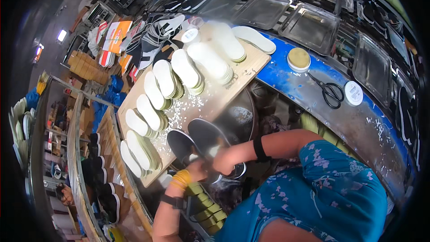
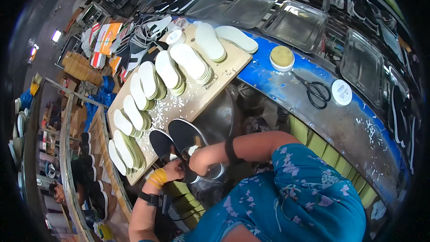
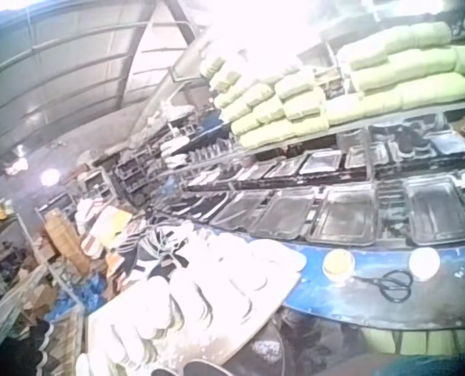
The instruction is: Trimming excess material from finished shoes and inserting insoles at a factory workstation.
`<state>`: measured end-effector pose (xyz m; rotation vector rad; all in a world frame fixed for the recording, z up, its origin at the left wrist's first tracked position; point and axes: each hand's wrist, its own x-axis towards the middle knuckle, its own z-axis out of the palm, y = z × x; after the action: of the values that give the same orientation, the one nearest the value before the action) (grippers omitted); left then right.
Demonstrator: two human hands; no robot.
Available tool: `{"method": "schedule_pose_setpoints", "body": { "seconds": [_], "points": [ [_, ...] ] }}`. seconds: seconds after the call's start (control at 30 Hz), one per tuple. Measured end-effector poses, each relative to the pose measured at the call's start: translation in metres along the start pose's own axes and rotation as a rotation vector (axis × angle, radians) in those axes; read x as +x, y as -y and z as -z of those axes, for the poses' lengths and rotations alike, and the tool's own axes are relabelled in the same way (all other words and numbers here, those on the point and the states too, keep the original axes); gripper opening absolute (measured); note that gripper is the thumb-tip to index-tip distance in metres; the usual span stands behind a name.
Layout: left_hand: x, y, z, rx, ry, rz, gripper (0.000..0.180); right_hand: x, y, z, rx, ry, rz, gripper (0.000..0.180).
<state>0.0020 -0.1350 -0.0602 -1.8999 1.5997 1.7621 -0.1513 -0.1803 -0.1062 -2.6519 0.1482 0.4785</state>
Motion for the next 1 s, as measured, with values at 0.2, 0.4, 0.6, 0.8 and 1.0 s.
{"method": "schedule_pose_setpoints", "body": {
  "seconds": [0.2,0.4,0.6,0.8,1.0],
  "points": [
    [-0.011,0.026,-0.005,0.136,-0.221,-0.23,0.031,-0.041,0.002,0.046,0.138,-0.216,0.069,0.019],
    [-0.037,-0.018,-0.053,0.595,-0.51,-0.514,0.066,-0.082,-0.073,0.039,0.88,-0.847,-0.088,0.021],
    [-0.049,-0.025,-0.037,0.511,-0.933,-0.523,0.035,-0.07,-0.115,-0.006,0.402,-0.831,-0.397,0.013],
    [-0.161,0.011,0.035,0.287,-1.254,-0.591,0.036,-0.052,-0.097,-0.04,0.04,-0.403,-0.533,0.012],
    [-0.196,0.12,0.206,0.635,-1.542,0.048,0.036,-0.046,-0.092,-0.04,0.068,-0.583,-0.453,0.013]
  ]
}}
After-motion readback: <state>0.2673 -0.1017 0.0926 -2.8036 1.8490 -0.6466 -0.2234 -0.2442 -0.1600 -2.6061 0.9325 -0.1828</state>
